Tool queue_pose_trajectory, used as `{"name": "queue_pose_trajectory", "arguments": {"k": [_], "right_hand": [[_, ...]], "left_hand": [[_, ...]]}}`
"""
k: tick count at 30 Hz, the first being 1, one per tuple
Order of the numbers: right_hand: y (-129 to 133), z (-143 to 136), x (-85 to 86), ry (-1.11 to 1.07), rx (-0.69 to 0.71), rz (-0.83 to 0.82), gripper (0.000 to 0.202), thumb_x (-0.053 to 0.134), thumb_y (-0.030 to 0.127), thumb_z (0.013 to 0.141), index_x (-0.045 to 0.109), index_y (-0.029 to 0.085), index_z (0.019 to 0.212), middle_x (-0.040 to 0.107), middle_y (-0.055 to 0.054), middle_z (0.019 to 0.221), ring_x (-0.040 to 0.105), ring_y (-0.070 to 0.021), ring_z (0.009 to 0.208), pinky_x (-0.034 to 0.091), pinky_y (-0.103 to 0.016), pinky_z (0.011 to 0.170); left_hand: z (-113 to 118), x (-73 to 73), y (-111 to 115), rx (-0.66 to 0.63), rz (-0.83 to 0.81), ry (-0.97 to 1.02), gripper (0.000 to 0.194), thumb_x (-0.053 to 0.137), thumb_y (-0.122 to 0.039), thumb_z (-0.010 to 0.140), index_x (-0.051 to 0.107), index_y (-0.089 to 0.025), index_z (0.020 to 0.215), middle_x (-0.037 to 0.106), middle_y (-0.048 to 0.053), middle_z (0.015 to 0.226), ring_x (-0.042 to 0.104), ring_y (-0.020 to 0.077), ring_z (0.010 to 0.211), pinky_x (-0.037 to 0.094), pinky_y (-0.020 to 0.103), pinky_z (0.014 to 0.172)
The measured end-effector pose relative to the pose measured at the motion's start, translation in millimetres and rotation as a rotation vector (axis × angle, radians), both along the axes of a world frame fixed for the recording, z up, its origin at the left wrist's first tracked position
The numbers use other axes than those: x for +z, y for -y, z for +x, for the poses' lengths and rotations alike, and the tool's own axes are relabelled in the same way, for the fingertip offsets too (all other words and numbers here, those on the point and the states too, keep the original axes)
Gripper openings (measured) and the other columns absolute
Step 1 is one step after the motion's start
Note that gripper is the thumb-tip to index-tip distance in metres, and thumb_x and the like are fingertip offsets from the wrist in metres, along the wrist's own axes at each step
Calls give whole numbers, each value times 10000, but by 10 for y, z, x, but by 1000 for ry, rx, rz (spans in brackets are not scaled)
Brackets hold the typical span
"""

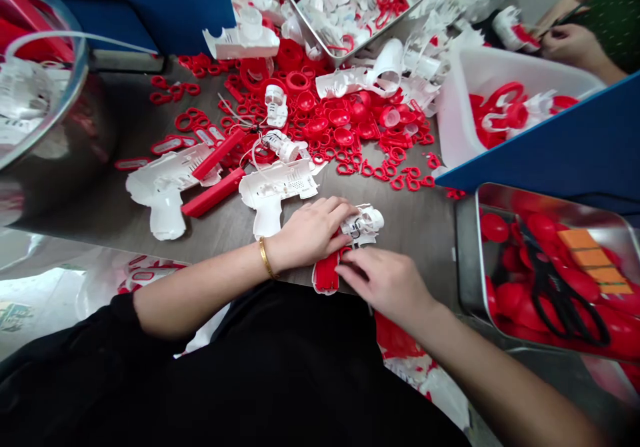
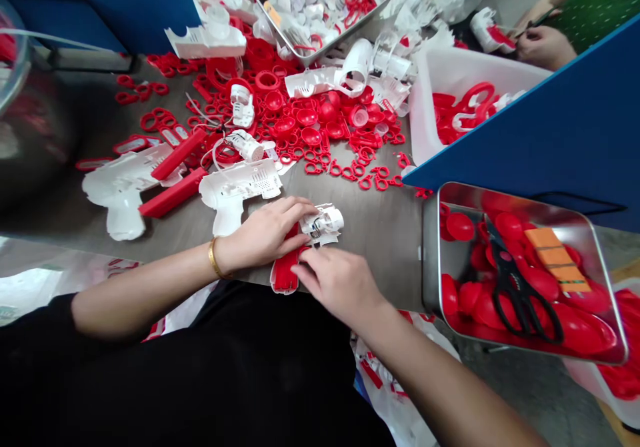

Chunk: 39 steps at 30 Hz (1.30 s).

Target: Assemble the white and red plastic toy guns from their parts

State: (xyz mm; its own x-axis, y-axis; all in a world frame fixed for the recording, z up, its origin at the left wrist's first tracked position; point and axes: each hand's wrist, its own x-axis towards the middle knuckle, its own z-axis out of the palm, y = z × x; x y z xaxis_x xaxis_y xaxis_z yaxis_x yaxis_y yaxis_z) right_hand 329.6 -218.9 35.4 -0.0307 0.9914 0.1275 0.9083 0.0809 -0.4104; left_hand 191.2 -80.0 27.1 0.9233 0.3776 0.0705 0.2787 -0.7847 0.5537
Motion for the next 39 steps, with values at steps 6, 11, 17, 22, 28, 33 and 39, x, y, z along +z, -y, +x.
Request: {"name": "queue_pose_trajectory", "arguments": {"k": [6, 11, 17, 22, 28, 33, 39], "right_hand": [[37, -21, 28, -37, -11, 67, 188, 509, 325, 926, 646, 200, 893, 698, -29, 785, 653, -161, 728, 493, -277, 686], [-227, 194, 35, 183, -68, 72, 632, 562, 508, 821, 483, 150, 1336, 512, -172, 1379, 427, -366, 1295, 363, -566, 1015], [-84, 564, -85, 335, -136, -64, 600, 487, 305, 787, 445, 219, 1380, 387, -110, 1499, 254, -385, 1405, 270, -677, 1020], [-364, 622, 150, 259, -56, -68, 440, 423, 310, 867, 528, 257, 1290, 544, -79, 1378, 385, -359, 1342, 275, -667, 1024], [-1683, -58, 443, 65, 78, -10, 348, 443, 303, 903, 578, 213, 1210, 622, -97, 1170, 619, -216, 1000, 488, -361, 864], [-2306, -321, 272, 287, 123, -205, 574, 647, 252, 734, 544, 180, 1294, 622, -151, 1090, 595, -344, 1029, 478, -458, 850], [-2289, -167, 122, -25, -49, -54, 538, 593, 262, 769, 529, 173, 1296, 531, -131, 1192, 596, -260, 1050, 468, -386, 934]], "left_hand": [[55, -99, 79, 21, 11, 96, 406, 587, -298, 875, 485, -133, 1231, 549, 118, 1265, 539, 244, 1142, 464, 396, 966], [-56, -21, -46, 187, 106, 332, 275, 490, -255, 901, 523, -139, 1148, 524, 140, 1261, 477, 245, 1190, 406, 409, 1021], [-691, 41, -175, 250, 229, 10, 486, 603, -372, 826, 486, -174, 1254, 459, 169, 1337, 396, 352, 1261, 305, 575, 1056], [-617, -45, 159, 125, 46, -12, 507, 603, -302, 822, 464, -191, 1296, 428, 161, 1373, 416, 327, 1238, 365, 532, 1035], [-286, 79, 342, -11, 9, 78, 537, 658, -353, 783, 499, -195, 1270, 382, 150, 1437, 294, 363, 1341, 310, 550, 1077], [-612, 278, -224, 140, 139, 107, 338, 530, -320, 870, 555, -197, 1184, 526, 114, 1297, 451, 274, 1209, 373, 456, 1029], [-922, 308, -1297, 709, 413, -369, 281, 515, -309, 880, 606, -114, 1061, 620, 159, 1037, 542, 320, 1002, 432, 474, 878]]}}
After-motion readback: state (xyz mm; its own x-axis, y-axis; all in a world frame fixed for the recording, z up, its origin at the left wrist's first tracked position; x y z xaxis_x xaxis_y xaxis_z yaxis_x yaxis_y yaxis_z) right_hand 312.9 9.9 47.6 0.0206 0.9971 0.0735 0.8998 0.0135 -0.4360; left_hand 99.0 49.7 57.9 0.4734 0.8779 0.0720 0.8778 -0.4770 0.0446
